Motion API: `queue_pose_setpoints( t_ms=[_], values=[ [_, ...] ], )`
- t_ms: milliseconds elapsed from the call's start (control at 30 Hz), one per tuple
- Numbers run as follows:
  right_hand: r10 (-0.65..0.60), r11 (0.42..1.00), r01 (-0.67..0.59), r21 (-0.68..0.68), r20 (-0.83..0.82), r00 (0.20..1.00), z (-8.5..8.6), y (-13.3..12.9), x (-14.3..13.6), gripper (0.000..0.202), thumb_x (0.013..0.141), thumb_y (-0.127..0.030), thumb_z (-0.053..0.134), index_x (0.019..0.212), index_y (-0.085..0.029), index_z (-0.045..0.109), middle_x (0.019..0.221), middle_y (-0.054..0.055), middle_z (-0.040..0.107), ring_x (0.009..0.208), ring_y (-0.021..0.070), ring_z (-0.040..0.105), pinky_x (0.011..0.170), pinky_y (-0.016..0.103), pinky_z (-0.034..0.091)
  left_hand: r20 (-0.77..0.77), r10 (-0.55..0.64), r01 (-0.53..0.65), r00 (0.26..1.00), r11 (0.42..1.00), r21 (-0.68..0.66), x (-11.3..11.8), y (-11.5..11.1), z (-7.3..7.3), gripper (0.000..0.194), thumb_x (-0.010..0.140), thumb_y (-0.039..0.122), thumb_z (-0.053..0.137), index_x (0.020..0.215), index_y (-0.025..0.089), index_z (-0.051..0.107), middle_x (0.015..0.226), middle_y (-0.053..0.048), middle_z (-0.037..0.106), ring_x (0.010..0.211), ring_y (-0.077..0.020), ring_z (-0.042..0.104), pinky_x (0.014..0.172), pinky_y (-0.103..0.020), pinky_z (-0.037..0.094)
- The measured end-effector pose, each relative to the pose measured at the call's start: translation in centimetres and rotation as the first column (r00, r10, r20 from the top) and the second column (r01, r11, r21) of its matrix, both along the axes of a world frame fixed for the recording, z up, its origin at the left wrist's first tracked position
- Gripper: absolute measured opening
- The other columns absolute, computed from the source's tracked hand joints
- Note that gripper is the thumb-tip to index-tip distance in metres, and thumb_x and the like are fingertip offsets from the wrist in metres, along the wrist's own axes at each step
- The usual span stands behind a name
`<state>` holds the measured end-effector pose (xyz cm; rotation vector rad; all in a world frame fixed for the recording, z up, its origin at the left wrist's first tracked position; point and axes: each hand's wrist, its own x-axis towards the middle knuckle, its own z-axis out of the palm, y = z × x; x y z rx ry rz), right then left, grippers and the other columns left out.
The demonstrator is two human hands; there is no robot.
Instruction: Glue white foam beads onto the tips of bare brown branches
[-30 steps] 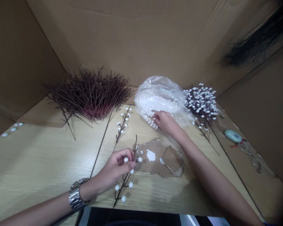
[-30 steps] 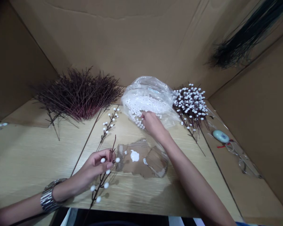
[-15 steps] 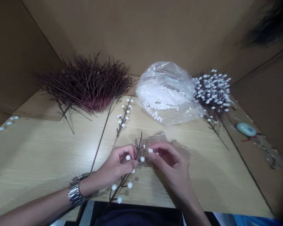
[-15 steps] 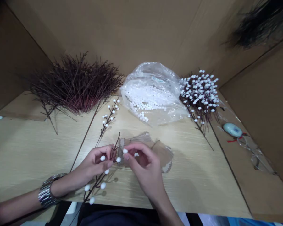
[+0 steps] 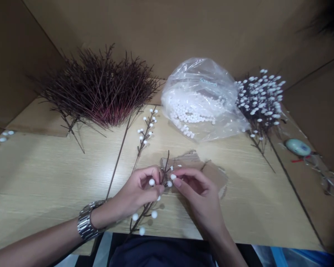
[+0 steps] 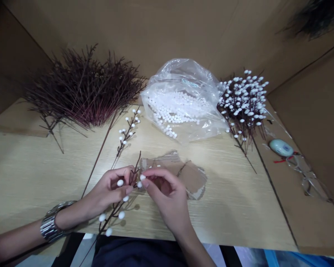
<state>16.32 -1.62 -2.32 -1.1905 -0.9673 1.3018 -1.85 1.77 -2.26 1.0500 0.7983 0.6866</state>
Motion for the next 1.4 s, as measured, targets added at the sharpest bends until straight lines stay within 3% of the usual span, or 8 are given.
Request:
queue_pose_setpoints(
  t_ms=[467,933,1100,1267,1400],
  values=[
    [0.013,0.997,-0.02,0.079,0.082,0.997,0.5,-0.1,-0.3,0.017,0.084,-0.016,0.077,0.091,-0.031,0.08,0.091,-0.001,0.078,0.088,0.0144,0.073,0.081,0.026,0.058,-0.099,0.009,-0.011,0.995,1.0,-0.022,0.2,0.2,0.3,0.022,0.08,0.021,0.069,0.07,0.021,0.049,0.071,0.004,0.05,0.065,-0.0132,0.043,0.06,-0.027,0.033],
    [0.023,0.993,-0.029,0.114,0.055,0.998,0.0,-0.3,-0.6,0.017,0.084,-0.014,0.076,0.09,-0.03,0.08,0.093,0.001,0.078,0.09,0.016,0.073,0.083,0.029,0.059,-0.085,0.019,-0.023,0.996,0.999,-0.044,0.4,0.3,0.4,0.021,0.08,0.023,0.07,0.07,0.02,0.051,0.07,0.004,0.049,0.064,-0.0125,0.042,0.058,-0.026,0.032],
    [-0.005,0.99,-0.02,0.139,0.18,0.984,0.5,-0.6,0.0,0.017,0.088,-0.02,0.073,0.1,-0.031,0.078,0.1,0.003,0.078,0.093,0.0195,0.072,0.082,0.034,0.06,-0.089,0.006,-0.01,0.996,0.999,-0.039,0.2,0.3,0.2,0.022,0.083,0.025,0.07,0.072,0.02,0.052,0.071,0.004,0.05,0.066,-0.0134,0.043,0.059,-0.026,0.032],
    [-0.191,0.954,0.057,0.295,0.452,0.871,3.0,2.5,4.8,0.006,0.091,-0.025,0.07,0.091,-0.027,0.076,0.092,0.003,0.076,0.089,0.0209,0.07,0.08,0.035,0.057,-0.084,0.0,0.002,0.996,1.0,0.021,0.0,0.2,-0.2,0.024,0.085,0.026,0.071,0.073,0.02,0.051,0.075,0.003,0.051,0.071,-0.0148,0.044,0.064,-0.028,0.033],
    [-0.195,0.933,-0.121,0.338,0.76,0.62,3.9,8.6,8.5,0.013,0.093,-0.029,0.065,0.091,-0.022,0.075,0.092,0.006,0.077,0.084,0.0218,0.068,0.077,0.036,0.053,-0.07,-0.011,0.014,0.998,0.999,0.04,-0.1,0.2,-0.6,0.024,0.088,0.029,0.07,0.074,0.02,0.052,0.076,0.003,0.05,0.072,-0.0153,0.044,0.066,-0.028,0.033]
  ],
)
